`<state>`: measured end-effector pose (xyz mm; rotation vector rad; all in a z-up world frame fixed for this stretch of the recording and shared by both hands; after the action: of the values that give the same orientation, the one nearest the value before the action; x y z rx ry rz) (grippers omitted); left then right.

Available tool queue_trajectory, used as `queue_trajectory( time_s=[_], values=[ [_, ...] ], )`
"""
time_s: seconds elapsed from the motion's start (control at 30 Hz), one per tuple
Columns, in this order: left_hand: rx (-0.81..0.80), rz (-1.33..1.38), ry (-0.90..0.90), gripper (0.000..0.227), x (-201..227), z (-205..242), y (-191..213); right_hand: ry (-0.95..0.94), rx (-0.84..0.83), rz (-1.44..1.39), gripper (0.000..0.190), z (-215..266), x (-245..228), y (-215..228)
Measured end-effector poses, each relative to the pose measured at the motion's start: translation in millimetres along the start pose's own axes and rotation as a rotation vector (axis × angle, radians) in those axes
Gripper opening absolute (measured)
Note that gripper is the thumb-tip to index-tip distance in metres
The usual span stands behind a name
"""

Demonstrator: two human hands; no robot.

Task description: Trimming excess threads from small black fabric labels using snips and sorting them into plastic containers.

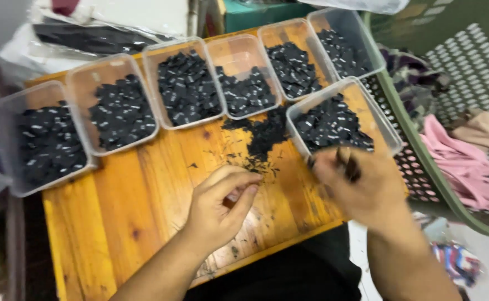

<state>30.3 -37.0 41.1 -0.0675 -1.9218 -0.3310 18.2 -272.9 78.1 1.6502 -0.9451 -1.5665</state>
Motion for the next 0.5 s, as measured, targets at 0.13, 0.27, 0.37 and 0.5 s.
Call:
queue_trajectory(
  time_s=[0.13, 0.27, 0.37, 0.5],
  values=[
    [-0.01, 0.064, 0.066, 0.015, -1, 0, 7, 0.164, -0.088, -0.222, 0.026, 7, -28, -47],
    [-0.006, 0.322, 0.174, 0.021, -11, 3, 14, 0.254, -0.151, -0.487, 0.023, 0, -33, -83],
    [0.036, 0.312, 0.153, 0.02, -20, 0, 17, 0.221, -0.147, -0.643, 0.019, -9, -44, -87],
    [0.054, 0.387, 0.178, 0.018, -31, -2, 20, 0.223, -0.119, -0.846, 0.016, -18, -39, -100]
  ],
)
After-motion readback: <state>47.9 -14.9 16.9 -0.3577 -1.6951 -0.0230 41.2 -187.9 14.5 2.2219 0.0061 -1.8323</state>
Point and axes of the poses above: each hand's wrist, its own z-axis away from the middle knuckle, its own y-axis out of the back of the hand, x = y × z, the point moved 5 cm from there along -z, towards the middle knuckle, and after that the axes turned 10 degrees about y, right-handed, at the moved point
